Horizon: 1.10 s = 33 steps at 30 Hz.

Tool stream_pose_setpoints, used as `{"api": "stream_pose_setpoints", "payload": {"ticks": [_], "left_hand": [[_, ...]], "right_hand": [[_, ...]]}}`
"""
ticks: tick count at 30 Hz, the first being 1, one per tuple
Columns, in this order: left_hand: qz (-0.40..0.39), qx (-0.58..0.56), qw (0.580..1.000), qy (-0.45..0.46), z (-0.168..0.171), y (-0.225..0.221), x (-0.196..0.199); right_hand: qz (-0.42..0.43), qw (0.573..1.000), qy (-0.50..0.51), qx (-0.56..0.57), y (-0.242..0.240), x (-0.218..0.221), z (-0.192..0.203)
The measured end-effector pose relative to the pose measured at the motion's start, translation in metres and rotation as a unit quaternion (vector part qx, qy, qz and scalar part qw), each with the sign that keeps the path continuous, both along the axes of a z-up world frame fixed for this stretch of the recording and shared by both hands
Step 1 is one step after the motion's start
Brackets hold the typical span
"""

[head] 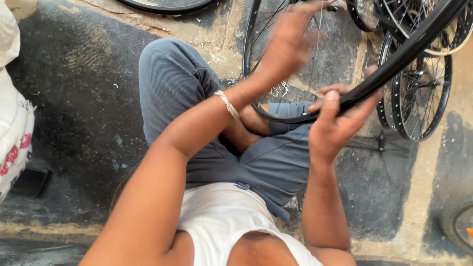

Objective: The person inserts metal spokes into the holes of a bicycle wheel rim and secures them by hand using small threaded nuts.

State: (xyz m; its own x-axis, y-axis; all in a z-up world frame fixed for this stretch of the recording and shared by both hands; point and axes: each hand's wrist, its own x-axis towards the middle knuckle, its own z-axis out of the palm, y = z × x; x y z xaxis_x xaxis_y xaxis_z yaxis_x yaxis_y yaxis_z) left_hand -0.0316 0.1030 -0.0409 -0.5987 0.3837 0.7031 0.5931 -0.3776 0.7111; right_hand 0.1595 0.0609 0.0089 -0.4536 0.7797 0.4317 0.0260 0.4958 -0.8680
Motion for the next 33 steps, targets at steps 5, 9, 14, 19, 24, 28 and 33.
{"api": "stream_pose_setpoints", "payload": {"ticks": [5,9,14,19,24,28,33], "left_hand": [[0.028,-0.251,0.965,-0.072,-0.079,0.012,-0.043],[0.045,-0.242,0.963,0.110,-0.098,0.010,-0.050],[0.026,-0.251,0.960,0.122,-0.094,0.001,-0.052],[-0.125,-0.191,0.972,-0.058,-0.087,-0.001,-0.046],[-0.435,-0.113,0.812,-0.372,-0.068,-0.014,-0.049],[-0.529,-0.002,0.731,-0.432,-0.047,-0.026,-0.029],[-0.550,0.033,0.726,-0.410,-0.021,-0.022,0.004]], "right_hand": [[0.036,0.998,0.052,-0.015,-0.023,-0.012,0.022],[0.039,0.998,0.046,-0.015,-0.025,-0.008,0.021],[0.021,0.998,0.049,-0.036,-0.021,-0.002,0.011],[0.042,0.997,0.046,-0.036,-0.019,0.003,-0.001],[0.027,0.998,0.054,-0.032,-0.023,-0.002,-0.010],[0.025,0.998,0.025,-0.047,-0.026,-0.003,-0.003],[0.084,0.987,-0.038,-0.128,-0.019,-0.005,0.028]]}}
